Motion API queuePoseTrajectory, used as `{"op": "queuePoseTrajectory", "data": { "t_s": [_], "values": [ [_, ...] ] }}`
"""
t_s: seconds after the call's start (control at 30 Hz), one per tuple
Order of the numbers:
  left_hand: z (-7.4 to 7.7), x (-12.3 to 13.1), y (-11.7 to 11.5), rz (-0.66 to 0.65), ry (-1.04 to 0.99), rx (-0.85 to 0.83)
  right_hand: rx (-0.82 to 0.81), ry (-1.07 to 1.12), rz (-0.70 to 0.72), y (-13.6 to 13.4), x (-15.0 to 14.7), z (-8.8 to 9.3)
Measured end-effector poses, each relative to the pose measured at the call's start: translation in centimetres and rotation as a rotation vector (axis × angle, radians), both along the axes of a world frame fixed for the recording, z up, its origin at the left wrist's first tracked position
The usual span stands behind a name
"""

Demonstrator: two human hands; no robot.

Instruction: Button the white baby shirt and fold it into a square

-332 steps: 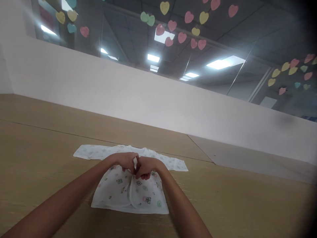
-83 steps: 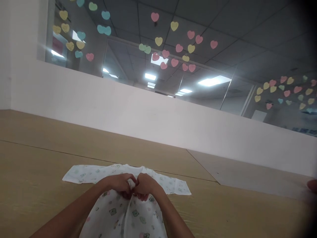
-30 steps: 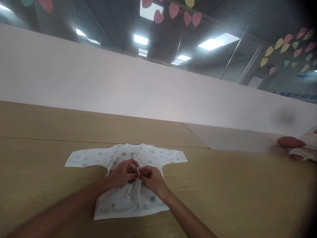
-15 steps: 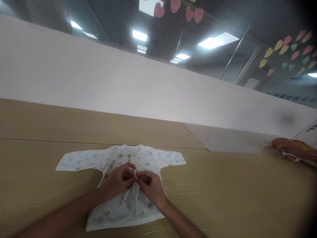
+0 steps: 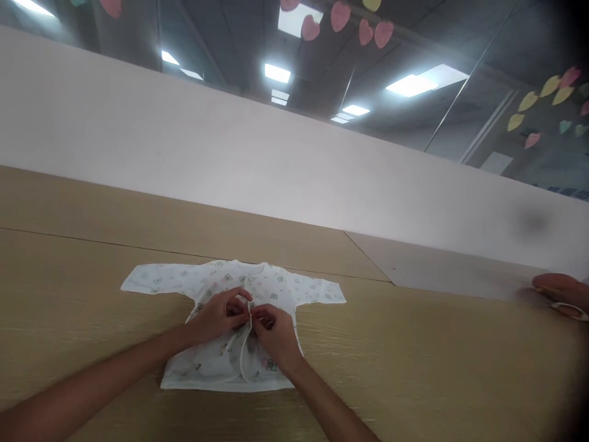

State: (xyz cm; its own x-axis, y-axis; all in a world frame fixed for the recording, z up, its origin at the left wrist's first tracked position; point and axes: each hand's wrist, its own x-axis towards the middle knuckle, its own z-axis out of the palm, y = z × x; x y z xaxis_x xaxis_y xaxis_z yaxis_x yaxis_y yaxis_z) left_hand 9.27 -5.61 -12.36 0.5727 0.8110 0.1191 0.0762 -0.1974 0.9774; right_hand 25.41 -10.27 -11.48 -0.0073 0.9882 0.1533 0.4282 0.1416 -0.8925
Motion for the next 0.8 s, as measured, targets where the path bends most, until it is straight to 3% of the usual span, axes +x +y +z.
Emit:
{"op": "queuePoseTrajectory", "data": {
  "t_s": [0.3, 0.63, 0.8],
  "values": [
    [-0.38, -0.28, 0.27, 0.058, -0.003, -0.055, 0.006, -0.073, 0.022, -0.21, -0.19, 0.37],
    [0.22, -0.28, -0.43, 0.124, 0.055, -0.039, 0.033, -0.256, 0.041, -0.15, -0.43, 0.29],
    [-0.3, -0.2, -0.25, 0.164, 0.082, 0.027, -0.025, -0.1, 0.047, 0.2, -0.36, 0.16]
  ]
}}
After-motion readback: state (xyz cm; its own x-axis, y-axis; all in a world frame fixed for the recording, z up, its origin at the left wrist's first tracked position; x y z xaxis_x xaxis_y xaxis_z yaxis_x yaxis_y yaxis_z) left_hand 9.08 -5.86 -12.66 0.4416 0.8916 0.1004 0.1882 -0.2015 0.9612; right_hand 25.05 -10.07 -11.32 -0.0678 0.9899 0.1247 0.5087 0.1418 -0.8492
